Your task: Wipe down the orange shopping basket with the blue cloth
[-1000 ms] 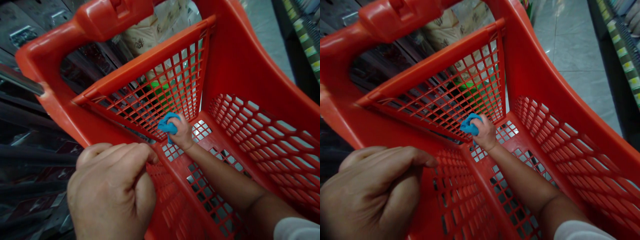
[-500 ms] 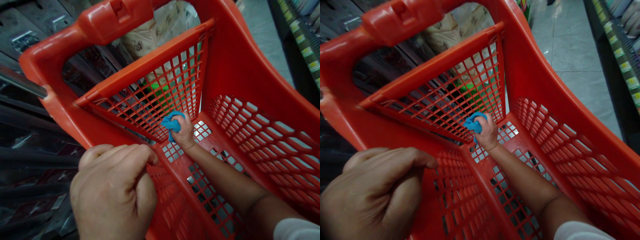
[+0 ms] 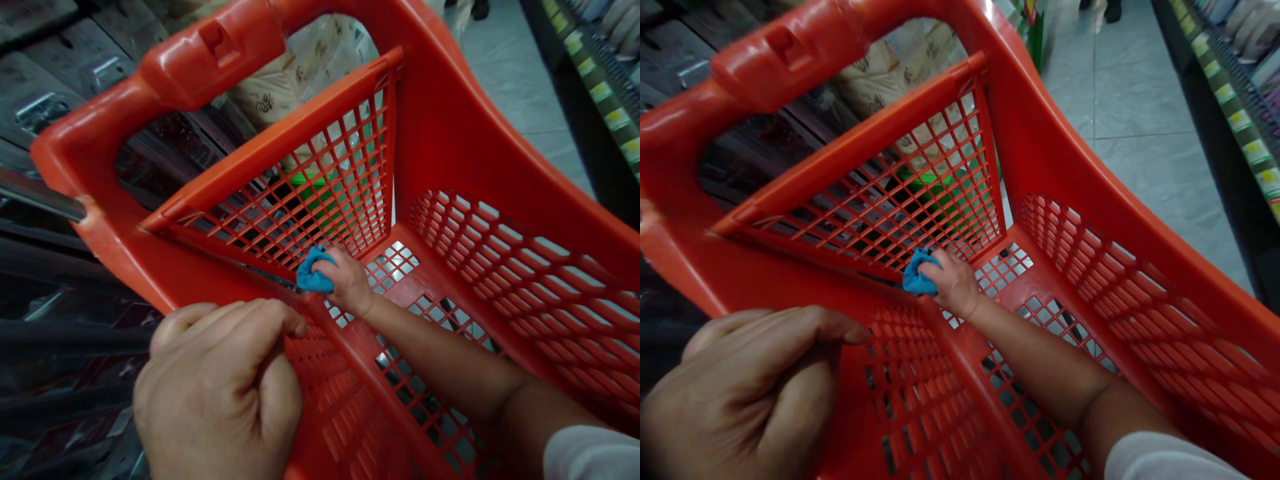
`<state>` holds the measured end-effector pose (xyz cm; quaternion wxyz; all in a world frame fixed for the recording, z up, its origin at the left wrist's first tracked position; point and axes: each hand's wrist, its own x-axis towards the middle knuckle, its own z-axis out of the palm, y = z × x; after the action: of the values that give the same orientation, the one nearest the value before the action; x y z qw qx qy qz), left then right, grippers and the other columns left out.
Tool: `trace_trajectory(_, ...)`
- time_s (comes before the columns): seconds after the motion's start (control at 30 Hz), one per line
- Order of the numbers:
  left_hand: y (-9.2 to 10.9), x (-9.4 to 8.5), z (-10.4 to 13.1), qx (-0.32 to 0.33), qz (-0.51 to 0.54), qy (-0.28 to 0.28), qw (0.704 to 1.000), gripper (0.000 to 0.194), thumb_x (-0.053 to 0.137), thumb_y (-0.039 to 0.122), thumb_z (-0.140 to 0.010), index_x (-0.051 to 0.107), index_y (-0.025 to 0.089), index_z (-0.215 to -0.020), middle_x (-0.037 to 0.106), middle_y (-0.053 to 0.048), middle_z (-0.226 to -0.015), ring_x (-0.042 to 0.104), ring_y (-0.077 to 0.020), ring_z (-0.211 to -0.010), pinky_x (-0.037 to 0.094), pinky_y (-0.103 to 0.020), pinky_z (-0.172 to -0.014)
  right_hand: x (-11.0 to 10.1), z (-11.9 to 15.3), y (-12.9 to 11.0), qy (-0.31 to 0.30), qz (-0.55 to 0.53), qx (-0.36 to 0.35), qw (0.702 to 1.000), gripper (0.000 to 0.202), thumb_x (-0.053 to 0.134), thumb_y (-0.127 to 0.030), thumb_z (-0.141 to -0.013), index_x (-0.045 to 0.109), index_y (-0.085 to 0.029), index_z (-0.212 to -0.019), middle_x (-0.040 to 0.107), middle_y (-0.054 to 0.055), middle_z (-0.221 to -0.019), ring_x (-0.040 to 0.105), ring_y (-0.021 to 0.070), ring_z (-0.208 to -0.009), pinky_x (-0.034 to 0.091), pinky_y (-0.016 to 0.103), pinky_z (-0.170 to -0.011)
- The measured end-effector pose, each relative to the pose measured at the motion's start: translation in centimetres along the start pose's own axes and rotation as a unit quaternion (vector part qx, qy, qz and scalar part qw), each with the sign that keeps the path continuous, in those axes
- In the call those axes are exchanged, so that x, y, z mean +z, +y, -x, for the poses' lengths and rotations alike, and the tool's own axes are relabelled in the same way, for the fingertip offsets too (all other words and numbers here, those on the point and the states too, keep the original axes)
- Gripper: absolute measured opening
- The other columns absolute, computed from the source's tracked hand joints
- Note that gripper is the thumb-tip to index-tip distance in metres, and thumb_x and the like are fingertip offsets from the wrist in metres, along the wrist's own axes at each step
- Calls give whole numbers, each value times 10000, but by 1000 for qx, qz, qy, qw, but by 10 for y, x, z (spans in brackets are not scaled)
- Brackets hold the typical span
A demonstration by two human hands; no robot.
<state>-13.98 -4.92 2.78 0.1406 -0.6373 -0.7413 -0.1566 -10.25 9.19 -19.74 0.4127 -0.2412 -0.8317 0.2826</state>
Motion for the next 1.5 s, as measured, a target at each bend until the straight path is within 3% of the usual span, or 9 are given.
trace_trajectory(0.07, -1, 1, 0, -2, 0, 2, 1000, 249, 425, 94, -831, 603, 254, -762, 640, 58, -662, 592, -160, -619, 395, -364, -730, 1, -1, 3, 2, -12, 4, 1000, 214, 645, -263, -814, 667, -255, -1027, 588, 51, -1095, 597, 196, -951, 494, 286, -802)
trace_trajectory(0.27, 0, 2, 1, 9, 16, 10, 1000, 252, 429, 66, -803, 588, 258, -765, 631, 71, -659, 587, -147, -622, 399, -361, -743, -9, -15, 36, 308, -17, 206, 929, 240, 534, -213, -785, 542, -223, -1024, 558, 77, -1037, 580, 238, -1014, 488, 402, -955)
trace_trajectory(0.4, 1, 2, 1, 1, 11, 6, 1000, 246, 434, 88, -826, 603, 254, -760, 643, 59, -667, 606, -153, -634, 408, -364, -739, -3, -12, 34, 227, -35, 164, 959, 185, 551, -221, -768, 545, -246, -951, 567, 54, -1012, 599, 213, -921, 519, 357, -872)
trace_trajectory(0.6, 2, 2, 2, -10, 21, 8, 1000, 235, 440, 85, -814, 594, 257, -768, 646, 66, -678, 599, -152, -647, 414, -364, -780, 1, -15, 52, 347, -27, 252, 903, 297, 537, -224, -764, 505, -219, -1060, 594, 82, -1046, 599, 238, -1020, 485, 415, -981)
trace_trajectory(0.9, 3, 3, -3, -19, 22, 6, 1000, 238, 433, 88, -742, 603, 240, -671, 645, 55, -601, 607, -168, -619, 391, -365, -749, 10, -13, 30, 276, 7, 305, 911, 336, 513, -187, -820, 507, -188, -1157, 597, 142, -1135, 603, 251, -1084, 490, 412, -978)
trace_trajectory(1.07, 3, 1, -2, -15, 27, 6, 1000, 233, 449, 76, -719, 607, 237, -661, 714, 58, -669, 646, -163, -647, 394, -366, -754, -4, -18, 10, -7, 145, 398, 906, 437, 376, -174, -923, 440, -91, -1348, 565, 254, -1305, 603, 268, -1195, 509, 399, -956)
trace_trajectory(1.23, 2, -5, -1, -17, 37, 0, 999, 233, 449, 66, -739, 591, 224, -644, 709, 39, -665, 646, -162, -669, 406, -366, -771, -40, -18, -13, -225, 187, 341, 893, 396, 468, -165, -899, 557, -85, -1276, 694, 213, -1162, 716, 261, -1024, 569, 325, -783)
trace_trajectory(1.37, 8, -13, 5, 2, 52, 11, 999, 260, 426, 42, -752, 606, 214, -675, 696, 20, -684, 644, -164, -697, 432, -372, -798, -83, -28, -29, -434, 212, 242, 841, 198, 716, -166, -695, 718, -139, -891, 761, 128, -910, 745, 287, -887, 579, 329, -716)
trace_trajectory(1.5, 40, -7, 41, 21, 92, 31, 995, 273, 432, 102, -842, 671, 233, -842, 702, 6, -750, 656, -178, -749, 477, -407, -846, -117, -28, -54, -571, 243, 163, 767, 156, 773, -97, -539, 642, -182, -540, 715, 51, -655, 747, 302, -833, 587, 376, -783)
